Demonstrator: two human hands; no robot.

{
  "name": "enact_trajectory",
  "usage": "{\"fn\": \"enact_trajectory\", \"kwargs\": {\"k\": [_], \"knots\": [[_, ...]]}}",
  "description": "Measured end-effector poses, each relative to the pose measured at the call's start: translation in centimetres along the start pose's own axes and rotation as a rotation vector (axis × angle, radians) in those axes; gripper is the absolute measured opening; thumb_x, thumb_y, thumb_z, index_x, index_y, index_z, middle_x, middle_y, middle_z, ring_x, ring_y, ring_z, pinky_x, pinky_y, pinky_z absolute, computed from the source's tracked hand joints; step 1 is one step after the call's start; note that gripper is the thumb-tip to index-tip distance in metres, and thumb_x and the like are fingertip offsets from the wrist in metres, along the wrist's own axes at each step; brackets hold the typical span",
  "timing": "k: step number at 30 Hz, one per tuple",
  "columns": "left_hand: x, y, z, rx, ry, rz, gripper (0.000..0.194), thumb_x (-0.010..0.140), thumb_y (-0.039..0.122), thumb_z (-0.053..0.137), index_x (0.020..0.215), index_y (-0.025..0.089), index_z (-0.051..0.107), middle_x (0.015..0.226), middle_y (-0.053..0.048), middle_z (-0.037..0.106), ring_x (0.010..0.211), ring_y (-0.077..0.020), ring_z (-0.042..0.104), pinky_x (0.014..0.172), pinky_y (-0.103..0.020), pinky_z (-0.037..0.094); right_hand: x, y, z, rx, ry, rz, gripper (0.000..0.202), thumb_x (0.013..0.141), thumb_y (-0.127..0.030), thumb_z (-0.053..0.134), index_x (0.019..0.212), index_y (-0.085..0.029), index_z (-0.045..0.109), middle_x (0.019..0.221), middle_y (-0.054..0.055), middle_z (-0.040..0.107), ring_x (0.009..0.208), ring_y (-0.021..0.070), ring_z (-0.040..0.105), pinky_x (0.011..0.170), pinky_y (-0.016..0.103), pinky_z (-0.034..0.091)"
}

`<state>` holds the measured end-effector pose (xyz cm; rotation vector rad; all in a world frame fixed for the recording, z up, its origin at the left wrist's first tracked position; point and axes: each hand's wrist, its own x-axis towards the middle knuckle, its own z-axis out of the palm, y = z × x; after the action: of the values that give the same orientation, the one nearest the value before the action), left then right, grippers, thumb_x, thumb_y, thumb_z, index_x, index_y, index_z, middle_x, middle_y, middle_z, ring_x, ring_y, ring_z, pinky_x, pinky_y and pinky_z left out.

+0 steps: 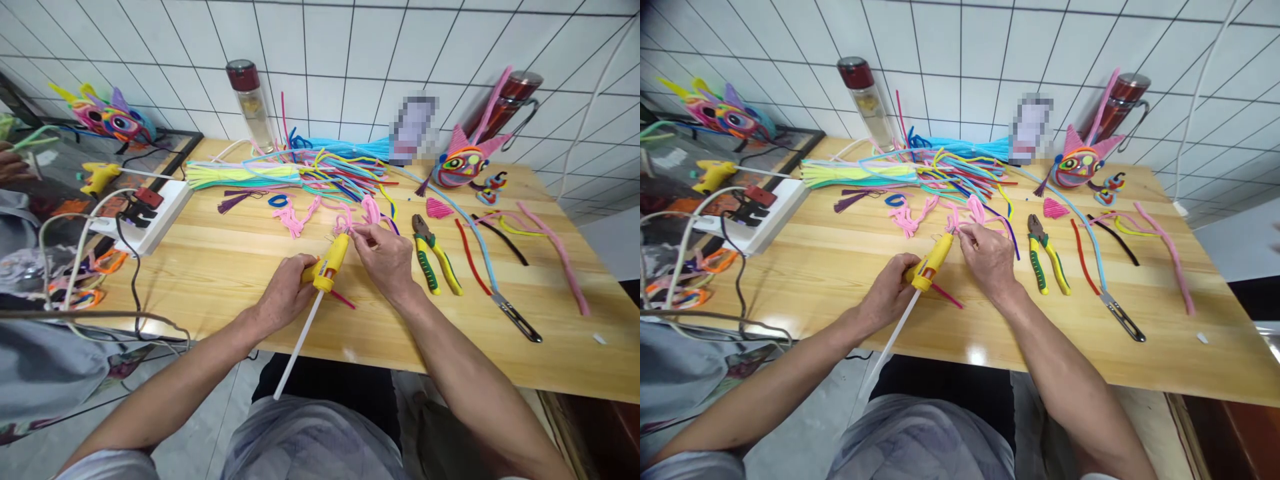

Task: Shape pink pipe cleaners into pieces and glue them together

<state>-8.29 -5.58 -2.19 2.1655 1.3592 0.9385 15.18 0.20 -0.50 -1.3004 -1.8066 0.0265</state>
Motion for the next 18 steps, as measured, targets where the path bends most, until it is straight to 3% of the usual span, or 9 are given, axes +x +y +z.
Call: {"fn": "enact_trajectory", "kwargs": {"k": [18], "knots": [[0.11,0.10,-0.26,0.033,-0.040,-0.008,0.024,0.094,0.027,0.062,0.116,0.019,0.064,0.106,-0.009,0.074,0.094,-0.0239,0.069,0.083,-0.038,0.056,-0.05,-0.16,-0.04,0.006,-0.007,0.032,0.016,0.096,-0.027,0.067,0.093,-0.024,0.083,0.085,0.004,0.086,0.068,0.0185,0.078,0.067,0.028,0.057]]}}
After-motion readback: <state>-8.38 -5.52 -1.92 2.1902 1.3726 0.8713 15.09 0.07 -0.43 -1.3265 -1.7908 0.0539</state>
